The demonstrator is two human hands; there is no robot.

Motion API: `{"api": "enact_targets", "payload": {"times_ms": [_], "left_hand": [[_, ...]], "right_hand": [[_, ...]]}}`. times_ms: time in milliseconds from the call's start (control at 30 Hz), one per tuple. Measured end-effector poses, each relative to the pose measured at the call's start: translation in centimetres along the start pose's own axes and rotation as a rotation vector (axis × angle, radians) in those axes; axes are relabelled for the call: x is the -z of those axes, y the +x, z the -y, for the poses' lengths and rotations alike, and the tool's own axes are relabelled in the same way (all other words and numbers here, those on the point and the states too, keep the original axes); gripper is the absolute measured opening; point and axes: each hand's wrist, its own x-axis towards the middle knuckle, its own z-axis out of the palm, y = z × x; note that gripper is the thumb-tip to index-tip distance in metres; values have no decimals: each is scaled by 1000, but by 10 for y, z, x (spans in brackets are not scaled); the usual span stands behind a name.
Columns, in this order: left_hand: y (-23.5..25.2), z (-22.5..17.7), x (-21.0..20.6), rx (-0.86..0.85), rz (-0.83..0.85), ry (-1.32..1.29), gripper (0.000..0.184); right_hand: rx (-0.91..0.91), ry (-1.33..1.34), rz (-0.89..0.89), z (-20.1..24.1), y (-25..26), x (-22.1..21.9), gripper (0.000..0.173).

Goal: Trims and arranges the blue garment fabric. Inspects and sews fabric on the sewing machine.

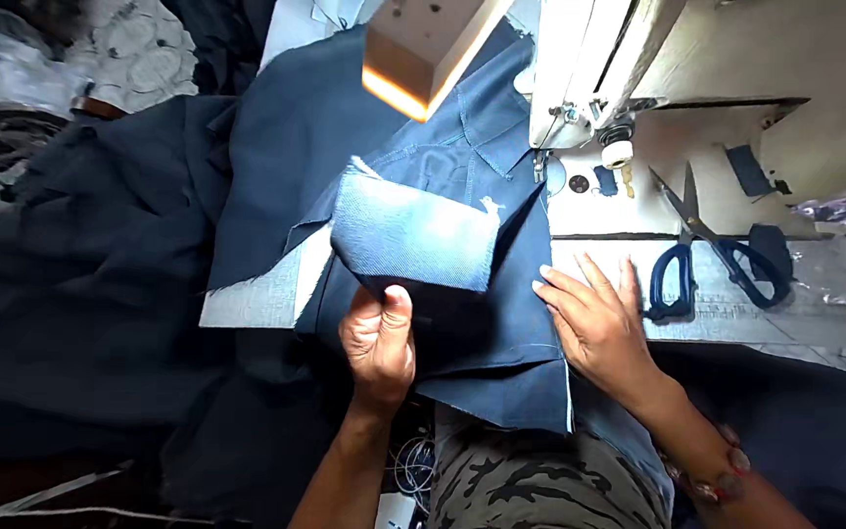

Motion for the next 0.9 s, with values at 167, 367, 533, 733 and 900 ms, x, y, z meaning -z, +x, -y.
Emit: {"api": "enact_targets", "payload": {"times_ms": [167,367,533,733,900], "left_hand": [[-2,-3,-6,-215,487,290,24],[8,-8,-24,-67,1009,497,41],[39,20,-36,-116,799,547,37],[50,49,-47,-163,726,655,39],[46,54,-49,-128,752,721,40]], "right_hand": [[-16,-6,2,-4,-3,5,27],[205,30,16,-16,-4,10,20],[317,-52,51,-17,-5,12,24],[266,-75,34,-15,-11,15,24],[247,-66,37,-13,-13,14,24]]}}
